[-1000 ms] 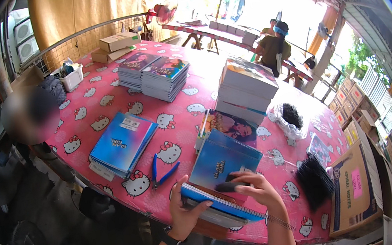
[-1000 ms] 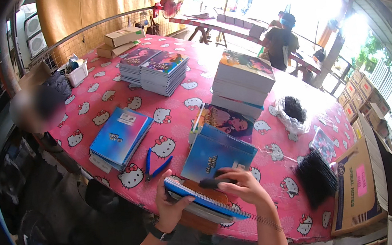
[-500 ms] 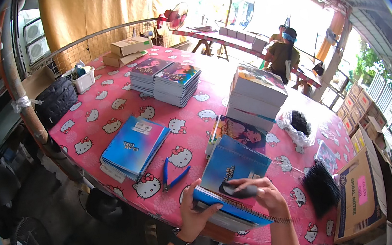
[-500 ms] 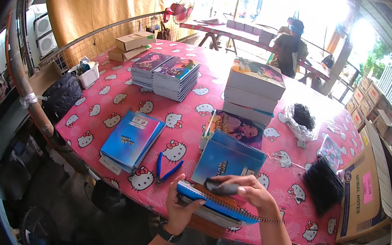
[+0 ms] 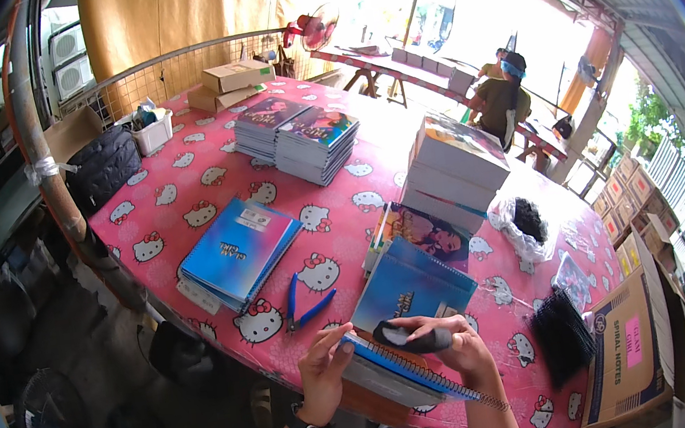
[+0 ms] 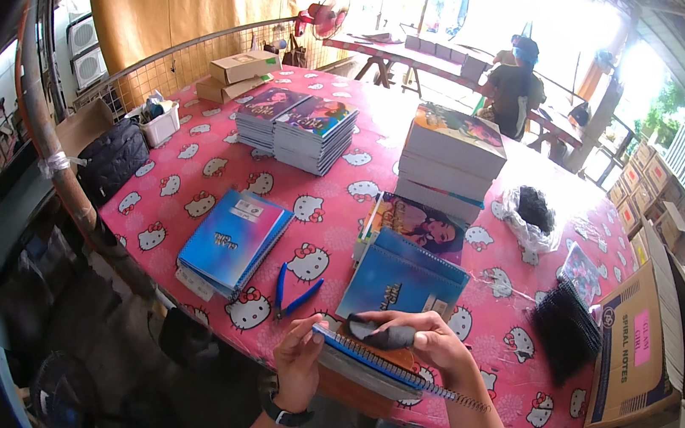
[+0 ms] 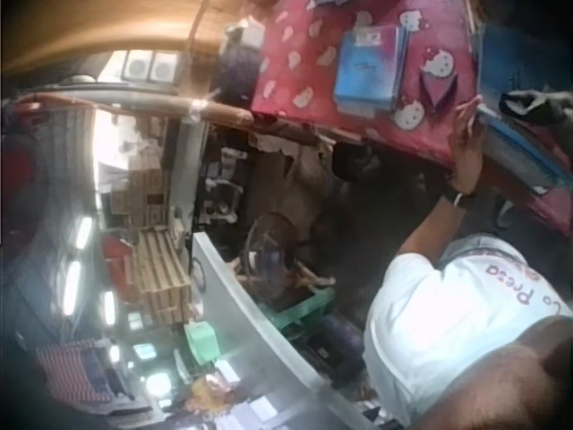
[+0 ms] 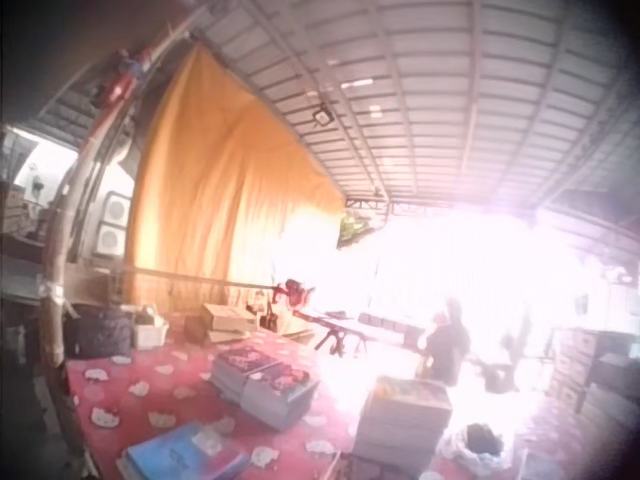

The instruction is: The person manually inserts plastic spiral coils into the pre-punched holes of stacks of printed sheets and covers to assemble notebooks, then cuts and crimps the ends of the coils.

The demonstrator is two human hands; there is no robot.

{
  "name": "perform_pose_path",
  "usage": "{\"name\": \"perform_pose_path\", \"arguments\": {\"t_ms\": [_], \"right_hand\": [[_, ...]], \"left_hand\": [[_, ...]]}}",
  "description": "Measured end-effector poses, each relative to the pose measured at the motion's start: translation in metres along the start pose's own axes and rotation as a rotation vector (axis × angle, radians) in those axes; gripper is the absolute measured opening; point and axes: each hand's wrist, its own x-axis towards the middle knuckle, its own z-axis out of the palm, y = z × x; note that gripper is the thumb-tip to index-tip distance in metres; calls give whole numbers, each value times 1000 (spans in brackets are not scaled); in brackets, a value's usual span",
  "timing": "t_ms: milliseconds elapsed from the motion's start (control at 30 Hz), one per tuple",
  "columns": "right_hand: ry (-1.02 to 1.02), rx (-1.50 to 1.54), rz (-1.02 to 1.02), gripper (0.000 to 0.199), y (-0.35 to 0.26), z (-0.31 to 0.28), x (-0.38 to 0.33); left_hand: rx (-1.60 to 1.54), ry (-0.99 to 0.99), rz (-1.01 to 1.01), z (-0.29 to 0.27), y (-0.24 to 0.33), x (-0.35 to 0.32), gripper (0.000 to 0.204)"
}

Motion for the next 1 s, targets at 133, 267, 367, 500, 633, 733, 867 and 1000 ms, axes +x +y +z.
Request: {"name": "perform_pose_path", "arguments": {"t_ms": [133, 267, 367, 500, 633, 733, 867, 1000], "right_hand": [[41, -357, 102, 48, -12, 6, 14], [-32, -103, 0, 40, -8, 13, 10], [239, -973, 89, 39, 3, 10, 7], [629, -860, -83, 43, 13, -21, -60], [821, -1397, 327, 44, 43, -64, -157], [722, -1391, 245, 30, 24, -66, -187], [623, -886, -236, 31, -65, 26, -114], [578, -712, -358, 30, -63, 63, -102]], "left_hand": [[2, 19, 5, -4, -2, 1, 28], [3, -10, 2, -5, -3, -3, 30], [19, -10, 3, -6, 1, 0, 29], [82, -9, -42, -9, 5, 2, 21], [212, -214, 62, 7, 24, 13, 15], [393, -455, 350, 45, 48, 15, 19], [447, -593, 381, 83, 67, 2, 21], [410, -646, 332, 98, 68, -8, 22]]}}
